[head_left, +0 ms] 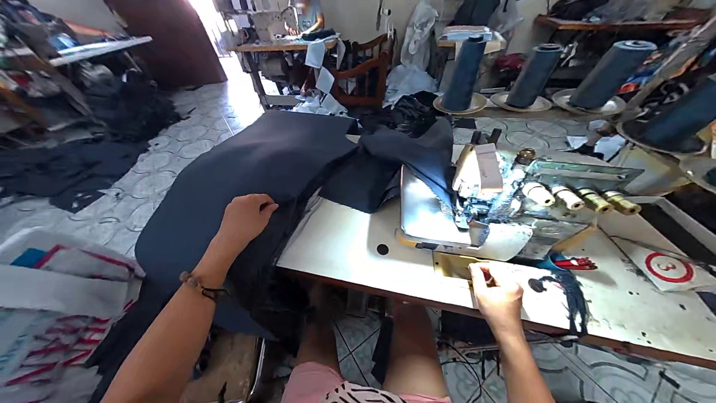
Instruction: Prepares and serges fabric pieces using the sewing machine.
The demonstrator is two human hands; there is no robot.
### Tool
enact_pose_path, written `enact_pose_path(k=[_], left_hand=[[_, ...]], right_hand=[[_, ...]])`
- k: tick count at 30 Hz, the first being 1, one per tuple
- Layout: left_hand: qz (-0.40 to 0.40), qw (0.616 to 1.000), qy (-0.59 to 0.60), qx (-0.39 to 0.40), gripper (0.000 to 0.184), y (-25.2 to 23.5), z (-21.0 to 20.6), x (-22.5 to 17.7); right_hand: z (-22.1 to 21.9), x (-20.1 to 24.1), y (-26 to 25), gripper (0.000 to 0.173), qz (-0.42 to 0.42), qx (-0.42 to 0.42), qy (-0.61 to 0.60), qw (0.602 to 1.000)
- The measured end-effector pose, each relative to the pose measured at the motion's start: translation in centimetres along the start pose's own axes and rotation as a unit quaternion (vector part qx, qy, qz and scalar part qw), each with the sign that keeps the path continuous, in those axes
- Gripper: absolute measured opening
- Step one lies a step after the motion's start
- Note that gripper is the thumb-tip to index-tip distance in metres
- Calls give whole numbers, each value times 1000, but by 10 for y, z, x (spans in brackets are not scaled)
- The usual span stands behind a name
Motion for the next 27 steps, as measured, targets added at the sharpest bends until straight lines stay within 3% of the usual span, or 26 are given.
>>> enact_pose_path(k=[3,6,7,9,11,13,14,15,16,19,21,22,23,26,27], left_hand=[[19,999,34,15,25,-5,10,10],[75,995,57,-32,31,-7,26,24],[97,992,64,-45,34,-6,31,26],[98,989,96,-52,37,0,42,12],[24,992,121,-32,36,19,47,-24],[-70,986,144,49,33,53,33,-72],[-114,976,158,103,33,76,20,-97],[-160,960,173,153,34,103,8,-121],[-204,938,192,201,33,132,-5,-144],[-332,846,264,323,32,213,-43,-189],[-432,757,281,401,32,249,-61,-204],[-471,736,270,405,32,253,-63,-209],[-490,747,258,369,29,245,-59,-213],[-454,853,199,165,29,171,-49,-226],[-443,873,178,102,32,144,-53,-231]], right_hand=[[-1,0,-1,26,1,9,13,1000],[0,4,-3,27,8,-8,14,1000],[0,8,-2,26,-10,-21,-13,1000],[-12,27,4,23,-129,-19,-162,978],[-50,61,25,30,-258,88,-360,892],[-97,97,50,56,-334,247,-513,752],[-116,109,56,69,-366,289,-565,681],[-128,116,58,71,-395,291,-595,637],[-131,119,54,60,-422,263,-596,631],[-116,101,40,39,-482,125,-545,674],[-102,82,43,37,-472,96,-502,718],[-94,76,48,38,-468,91,-487,731],[-86,74,56,36,-454,92,-484,742],[-66,72,89,37,-412,87,-468,777],[-61,70,101,36,-405,82,-456,788]])
Point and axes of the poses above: each hand's wrist, its own y-axis away from the middle knuckle, its own z-axis out of the back of the hand, x = y × z, the point moved 5 cm from there along -y, towards the middle knuckle, and after that the axes turned 15 degrees about -y, right-handed, at the moved point
